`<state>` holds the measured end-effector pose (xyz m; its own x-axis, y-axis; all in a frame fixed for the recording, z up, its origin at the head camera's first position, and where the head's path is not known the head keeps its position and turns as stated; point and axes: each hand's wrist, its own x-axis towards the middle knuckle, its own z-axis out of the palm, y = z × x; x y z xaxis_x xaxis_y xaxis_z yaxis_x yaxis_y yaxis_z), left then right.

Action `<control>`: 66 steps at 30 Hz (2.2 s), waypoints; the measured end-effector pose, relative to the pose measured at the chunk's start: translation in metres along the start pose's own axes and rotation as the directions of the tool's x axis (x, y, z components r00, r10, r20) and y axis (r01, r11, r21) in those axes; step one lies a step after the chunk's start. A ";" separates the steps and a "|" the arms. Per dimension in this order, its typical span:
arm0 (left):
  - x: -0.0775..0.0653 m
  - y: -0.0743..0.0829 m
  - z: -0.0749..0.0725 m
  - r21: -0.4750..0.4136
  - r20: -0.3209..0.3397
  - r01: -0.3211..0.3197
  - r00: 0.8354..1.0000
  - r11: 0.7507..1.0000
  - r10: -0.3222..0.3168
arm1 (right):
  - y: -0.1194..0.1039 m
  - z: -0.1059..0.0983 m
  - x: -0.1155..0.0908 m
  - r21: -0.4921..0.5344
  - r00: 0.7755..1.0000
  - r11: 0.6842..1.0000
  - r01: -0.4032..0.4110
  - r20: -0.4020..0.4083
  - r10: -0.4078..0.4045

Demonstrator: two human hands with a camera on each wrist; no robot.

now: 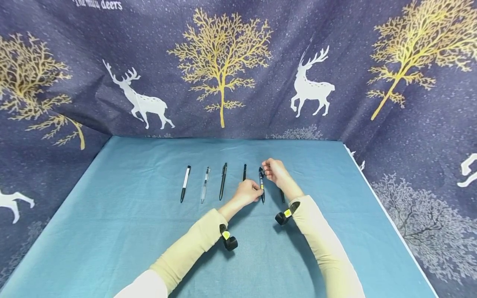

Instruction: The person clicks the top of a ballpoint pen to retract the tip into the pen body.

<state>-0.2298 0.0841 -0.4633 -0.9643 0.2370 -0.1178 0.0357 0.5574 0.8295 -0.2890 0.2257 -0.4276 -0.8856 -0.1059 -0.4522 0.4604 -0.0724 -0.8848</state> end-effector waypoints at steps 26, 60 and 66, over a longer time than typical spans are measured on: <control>0.008 0.013 0.007 0.205 -0.048 0.080 0.996 0.975 -0.072 | 0.009 0.001 0.007 -0.179 0.995 0.984 -0.018 -0.097 0.000; 0.010 0.009 -0.002 -0.430 0.231 0.236 0.962 0.871 -0.147 | 0.008 -0.007 0.008 0.254 0.977 0.953 -0.165 0.172 0.124; 0.014 0.003 0.000 -0.558 0.308 0.288 0.943 0.779 -0.128 | 0.006 -0.007 0.007 0.358 0.953 0.904 -0.235 0.266 0.143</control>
<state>-0.2433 0.0892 -0.4627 -0.8329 0.3972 -0.3854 -0.3960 0.0587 0.9164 -0.2928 0.2310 -0.4373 -0.7622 -0.3755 -0.5273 0.6463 -0.3954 -0.6526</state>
